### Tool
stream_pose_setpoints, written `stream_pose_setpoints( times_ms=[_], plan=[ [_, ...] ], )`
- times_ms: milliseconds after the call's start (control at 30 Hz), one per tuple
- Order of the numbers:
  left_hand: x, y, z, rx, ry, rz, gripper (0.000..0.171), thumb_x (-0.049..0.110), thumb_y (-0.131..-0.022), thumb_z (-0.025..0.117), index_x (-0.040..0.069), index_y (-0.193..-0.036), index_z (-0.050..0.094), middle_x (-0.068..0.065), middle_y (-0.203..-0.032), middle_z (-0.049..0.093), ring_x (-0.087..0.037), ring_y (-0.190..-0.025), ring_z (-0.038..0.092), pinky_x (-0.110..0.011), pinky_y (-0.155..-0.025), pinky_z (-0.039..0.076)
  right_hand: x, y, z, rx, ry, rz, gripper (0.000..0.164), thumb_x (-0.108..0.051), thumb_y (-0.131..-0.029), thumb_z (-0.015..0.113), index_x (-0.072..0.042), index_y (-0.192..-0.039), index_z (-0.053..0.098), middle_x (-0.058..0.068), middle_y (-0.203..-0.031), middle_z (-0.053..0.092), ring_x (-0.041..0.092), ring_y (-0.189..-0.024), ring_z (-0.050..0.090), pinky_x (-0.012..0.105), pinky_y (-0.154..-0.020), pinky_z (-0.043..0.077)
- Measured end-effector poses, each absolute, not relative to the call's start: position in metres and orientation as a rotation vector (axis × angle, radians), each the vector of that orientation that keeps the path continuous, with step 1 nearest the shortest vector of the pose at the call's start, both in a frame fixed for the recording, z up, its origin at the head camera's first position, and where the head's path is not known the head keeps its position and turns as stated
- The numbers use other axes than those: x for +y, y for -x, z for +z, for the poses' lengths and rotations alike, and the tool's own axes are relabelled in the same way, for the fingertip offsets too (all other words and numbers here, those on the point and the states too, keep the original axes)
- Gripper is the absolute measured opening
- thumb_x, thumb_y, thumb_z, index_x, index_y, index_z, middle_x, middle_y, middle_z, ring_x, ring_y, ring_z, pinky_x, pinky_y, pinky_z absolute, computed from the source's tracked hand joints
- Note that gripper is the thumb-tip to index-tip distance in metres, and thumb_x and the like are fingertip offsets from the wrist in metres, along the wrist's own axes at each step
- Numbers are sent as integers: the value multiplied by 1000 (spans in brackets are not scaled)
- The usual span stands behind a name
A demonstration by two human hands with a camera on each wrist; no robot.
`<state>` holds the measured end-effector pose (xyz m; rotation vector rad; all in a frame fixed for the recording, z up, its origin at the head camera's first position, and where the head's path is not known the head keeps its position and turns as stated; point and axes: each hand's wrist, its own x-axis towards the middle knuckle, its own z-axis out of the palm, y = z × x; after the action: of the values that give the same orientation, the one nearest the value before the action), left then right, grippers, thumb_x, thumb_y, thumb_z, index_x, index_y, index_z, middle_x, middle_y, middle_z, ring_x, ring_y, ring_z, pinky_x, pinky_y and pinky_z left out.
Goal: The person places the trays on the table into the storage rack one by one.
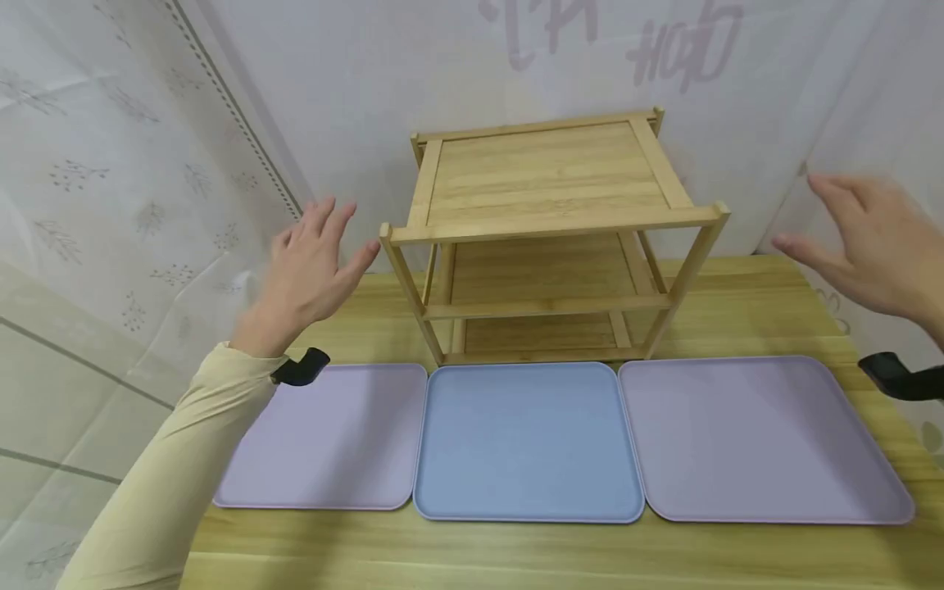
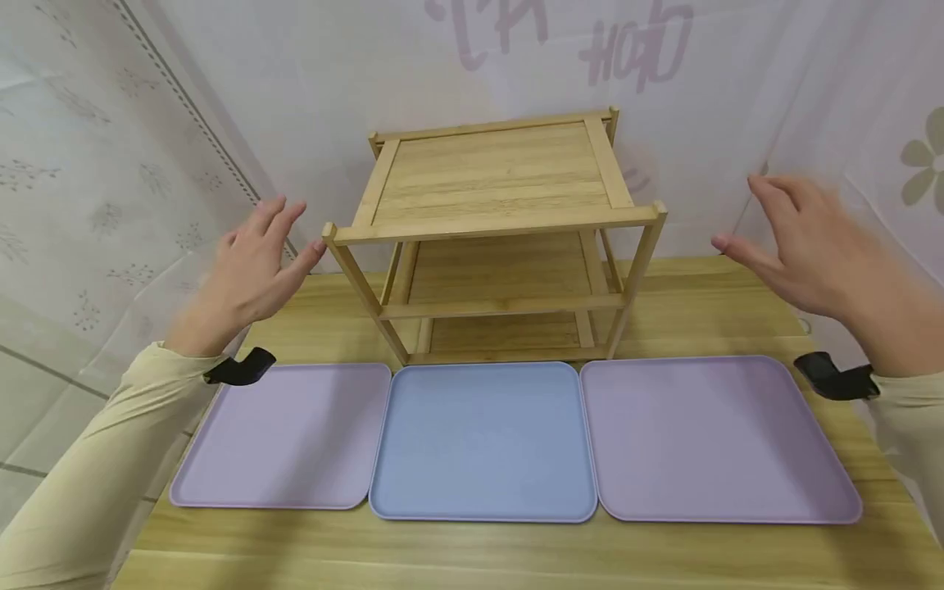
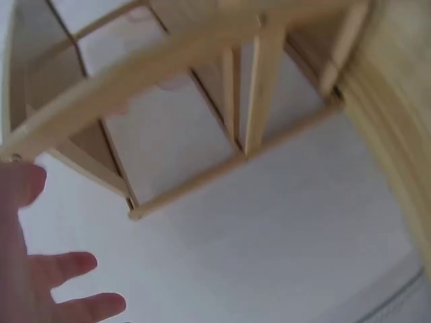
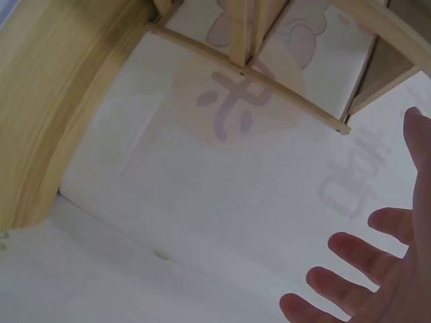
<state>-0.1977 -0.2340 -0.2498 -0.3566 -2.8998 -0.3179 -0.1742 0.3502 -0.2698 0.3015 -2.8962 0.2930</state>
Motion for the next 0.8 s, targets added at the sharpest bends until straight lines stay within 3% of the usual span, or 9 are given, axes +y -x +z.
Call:
stream_pose_setpoints(
  times_ms=[133,267,400,500,600,800],
  plan=[
    [-231,193,-267,-2748,369,-747,55,42,-101,39,7,-142,44,-18,-147,42,-38,-132,43,-57,-107,33,354,160,-286,-2871,-290,320,80,-41,-98,52,11,-148,18,46,-141,27,61,-128,26,71,-105,21],
    [-227,191,-288,-2542,389,-1162,38,26,-102,44,1,-127,57,-15,-128,59,-28,-115,56,-40,-97,47,357,143,-309,-2875,-276,338,75,-34,-97,57,16,-143,26,48,-131,36,62,-119,33,73,-100,27],
    [-223,190,-308,-2421,380,-1529,32,14,-101,45,-4,-126,55,-1,-115,63,-13,-110,58,-23,-90,47,364,126,-336,-2881,-284,414,65,-26,-95,61,21,-133,38,46,-122,45,60,-110,39,71,-93,32],
    [-221,190,-321,-2398,386,-1689,33,6,-98,46,-5,-129,52,5,-115,61,-6,-108,57,-19,-87,48,371,112,-359,-2897,-267,470,58,-23,-94,63,21,-128,44,43,-116,50,56,-102,46,68,-82,40],
    [-218,189,-331,-2427,394,-1772,38,2,-95,47,-4,-132,50,-6,-123,59,-4,-109,57,-18,-88,47,380,97,-381,-2929,-230,520,56,-22,-93,64,20,-125,46,43,-113,52,56,-94,52,65,-70,44],
    [-211,190,-345,-2489,438,-1762,42,2,-94,54,-6,-134,48,-22,-130,55,-5,-109,55,-16,-89,47,399,68,-424,-2942,-196,584,53,-22,-88,70,20,-114,52,43,-103,56,58,-82,57,62,-62,47]
  ],
)
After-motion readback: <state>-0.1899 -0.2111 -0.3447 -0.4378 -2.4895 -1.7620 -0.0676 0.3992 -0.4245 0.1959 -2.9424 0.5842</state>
